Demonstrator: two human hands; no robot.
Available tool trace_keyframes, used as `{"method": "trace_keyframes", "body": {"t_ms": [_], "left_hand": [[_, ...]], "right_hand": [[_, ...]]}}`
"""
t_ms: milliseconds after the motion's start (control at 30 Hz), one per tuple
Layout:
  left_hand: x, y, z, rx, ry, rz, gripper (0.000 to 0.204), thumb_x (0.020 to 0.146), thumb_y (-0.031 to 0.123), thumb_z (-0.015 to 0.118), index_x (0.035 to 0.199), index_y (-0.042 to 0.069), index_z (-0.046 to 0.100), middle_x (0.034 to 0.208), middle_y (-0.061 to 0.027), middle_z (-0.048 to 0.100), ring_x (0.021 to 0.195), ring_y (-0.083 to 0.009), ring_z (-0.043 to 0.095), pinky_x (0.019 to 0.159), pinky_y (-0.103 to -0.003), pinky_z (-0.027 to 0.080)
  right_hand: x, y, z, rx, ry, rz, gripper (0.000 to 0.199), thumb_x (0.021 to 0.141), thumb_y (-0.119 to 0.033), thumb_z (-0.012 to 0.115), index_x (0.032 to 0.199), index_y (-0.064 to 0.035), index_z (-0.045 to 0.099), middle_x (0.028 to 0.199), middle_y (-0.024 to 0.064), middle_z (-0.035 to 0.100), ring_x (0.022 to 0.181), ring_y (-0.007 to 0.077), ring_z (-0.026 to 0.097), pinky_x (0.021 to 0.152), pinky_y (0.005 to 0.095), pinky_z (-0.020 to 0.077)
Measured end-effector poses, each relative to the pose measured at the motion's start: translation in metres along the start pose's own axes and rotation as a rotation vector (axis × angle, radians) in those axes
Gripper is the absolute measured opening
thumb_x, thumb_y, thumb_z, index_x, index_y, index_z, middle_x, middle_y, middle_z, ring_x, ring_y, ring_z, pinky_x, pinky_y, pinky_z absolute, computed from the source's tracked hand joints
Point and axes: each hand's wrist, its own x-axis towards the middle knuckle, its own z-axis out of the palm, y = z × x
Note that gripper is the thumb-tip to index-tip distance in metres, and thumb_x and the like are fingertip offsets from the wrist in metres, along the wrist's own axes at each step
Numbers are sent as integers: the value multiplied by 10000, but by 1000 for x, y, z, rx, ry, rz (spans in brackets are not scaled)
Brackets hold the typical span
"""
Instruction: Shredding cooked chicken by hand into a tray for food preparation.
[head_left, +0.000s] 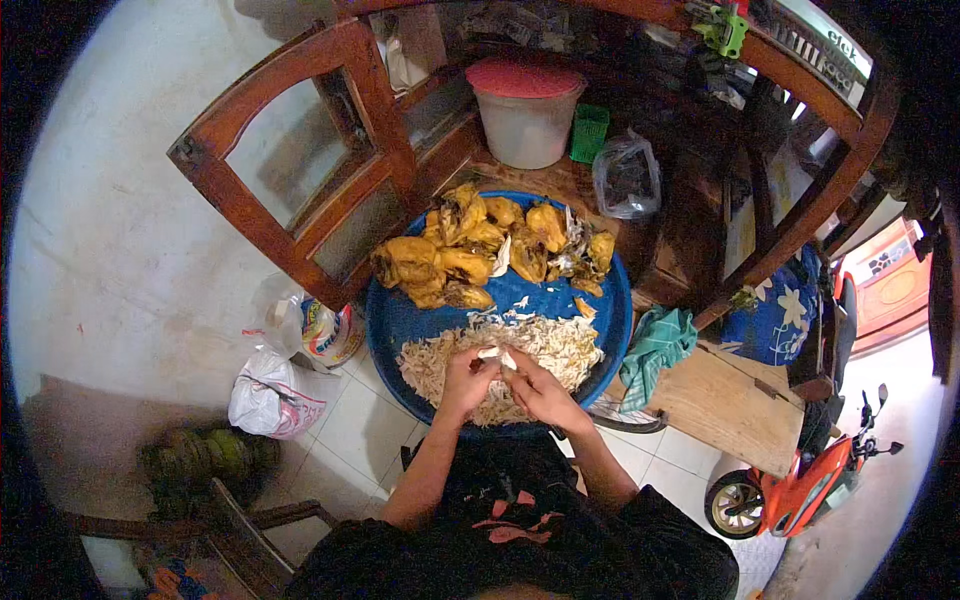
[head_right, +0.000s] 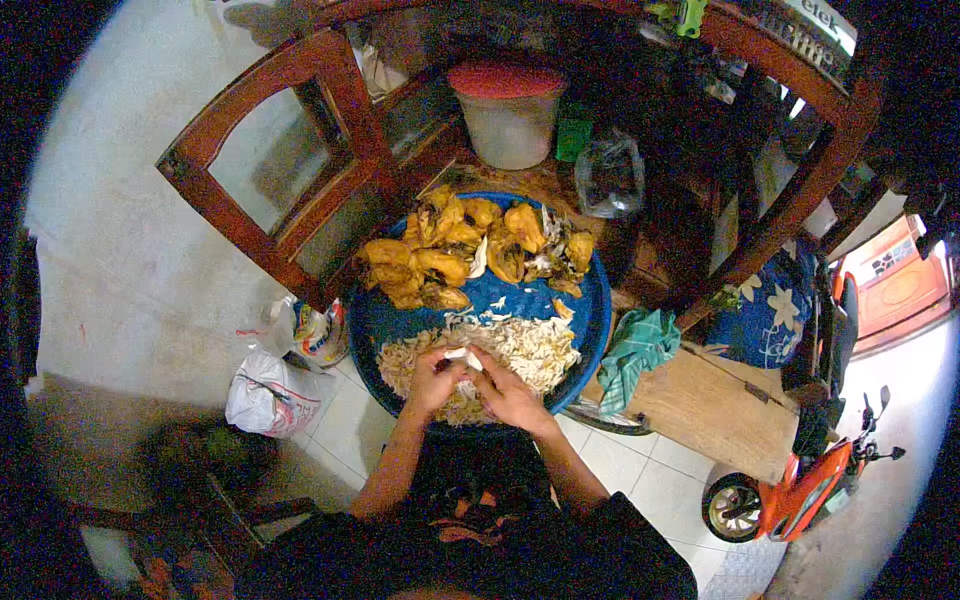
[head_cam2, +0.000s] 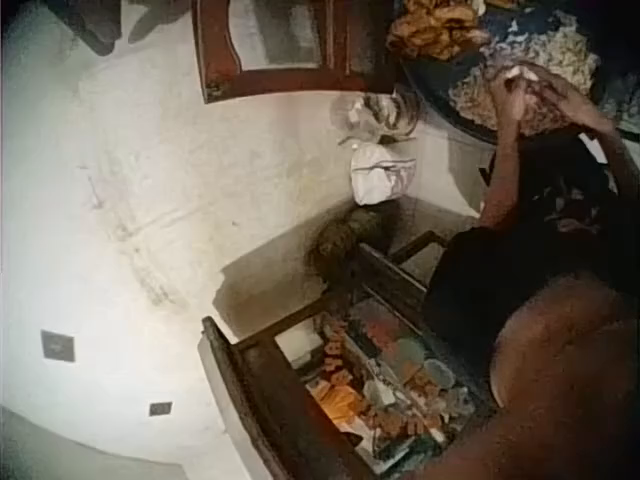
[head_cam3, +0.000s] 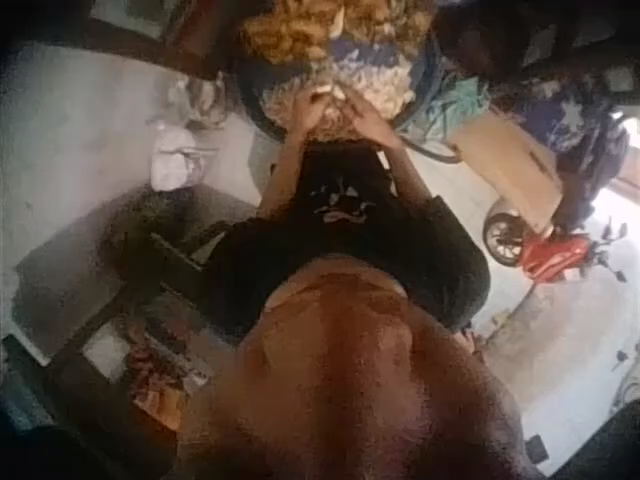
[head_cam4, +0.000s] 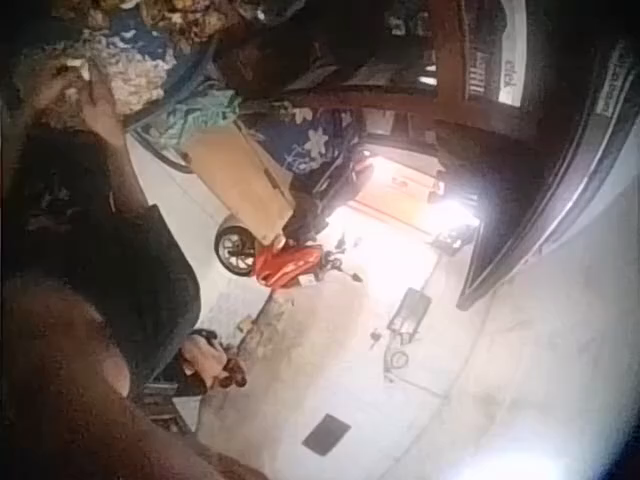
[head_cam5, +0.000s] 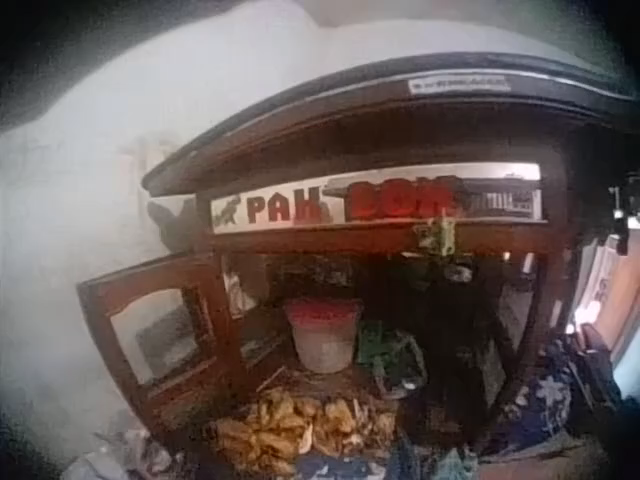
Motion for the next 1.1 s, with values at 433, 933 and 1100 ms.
{"method": "trace_keyframes", "body": {"t_ms": [433,933,1100], "left_hand": [[5,-2,8,36,18,10,193,824,66,619,1005,2,631,844,-26,642,712,-100,592,623,-242,487],[-1,5,0,197,34,4,188,836,87,606,1004,8,635,823,-41,651,653,-99,594,612,-244,498],[0,-17,-10,150,-41,-31,198,834,82,611,1014,2,633,871,-60,666,748,-142,630,686,-276,516]], "right_hand": [[10,19,-2,-76,172,19,373,943,-185,478,1298,-68,474,954,167,624,807,230,586,744,328,468],[19,22,-5,-165,106,-33,387,945,-226,468,1292,-57,484,1092,205,626,1004,348,603,886,376,450],[29,36,-3,-345,221,-466,375,943,-141,473,1303,-36,467,707,62,564,568,135,490,558,296,440]]}}
